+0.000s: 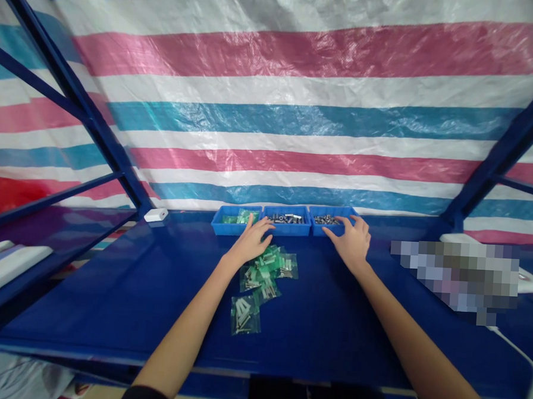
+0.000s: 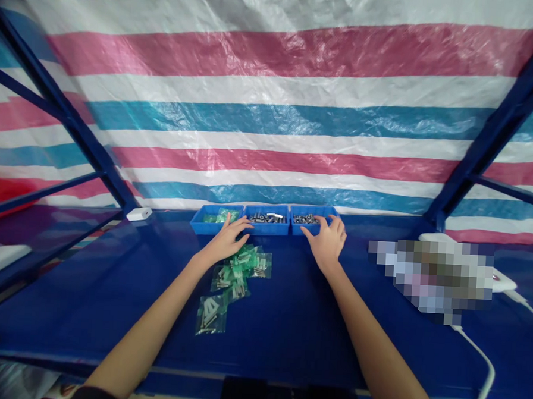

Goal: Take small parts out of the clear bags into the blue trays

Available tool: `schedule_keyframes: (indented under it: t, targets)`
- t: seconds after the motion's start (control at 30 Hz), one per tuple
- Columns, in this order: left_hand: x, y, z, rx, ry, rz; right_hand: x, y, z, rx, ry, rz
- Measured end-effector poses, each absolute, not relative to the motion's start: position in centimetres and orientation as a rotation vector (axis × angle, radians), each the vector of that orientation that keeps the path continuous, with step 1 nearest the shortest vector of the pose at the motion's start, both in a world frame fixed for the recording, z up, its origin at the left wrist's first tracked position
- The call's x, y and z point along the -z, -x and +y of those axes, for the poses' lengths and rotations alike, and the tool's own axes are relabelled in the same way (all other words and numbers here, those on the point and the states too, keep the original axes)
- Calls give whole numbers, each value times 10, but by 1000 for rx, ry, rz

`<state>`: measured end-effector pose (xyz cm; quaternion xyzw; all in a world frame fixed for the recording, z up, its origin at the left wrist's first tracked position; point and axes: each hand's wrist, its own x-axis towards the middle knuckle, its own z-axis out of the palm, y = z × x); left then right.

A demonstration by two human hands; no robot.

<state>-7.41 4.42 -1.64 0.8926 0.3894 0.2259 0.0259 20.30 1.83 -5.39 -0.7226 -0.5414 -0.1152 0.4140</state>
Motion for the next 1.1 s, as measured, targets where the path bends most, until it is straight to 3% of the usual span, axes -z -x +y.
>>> schedule_keyframes:
  t: [0.4,0.8,0.97,1.1]
  targets:
    - [10,57,22,-526,-2688,1043,63,-217,26,198,1695,-1512]
    - [13,55,30,-614,-2630,971,59,-216,23,124,1648,-1485]
    - [-2,65,32,-762,-2484,929,45,-191,12,223,1661,-1541]
    - [-22,83,27,-682,-2380,962,30,-147,-13,94,1353,-1817]
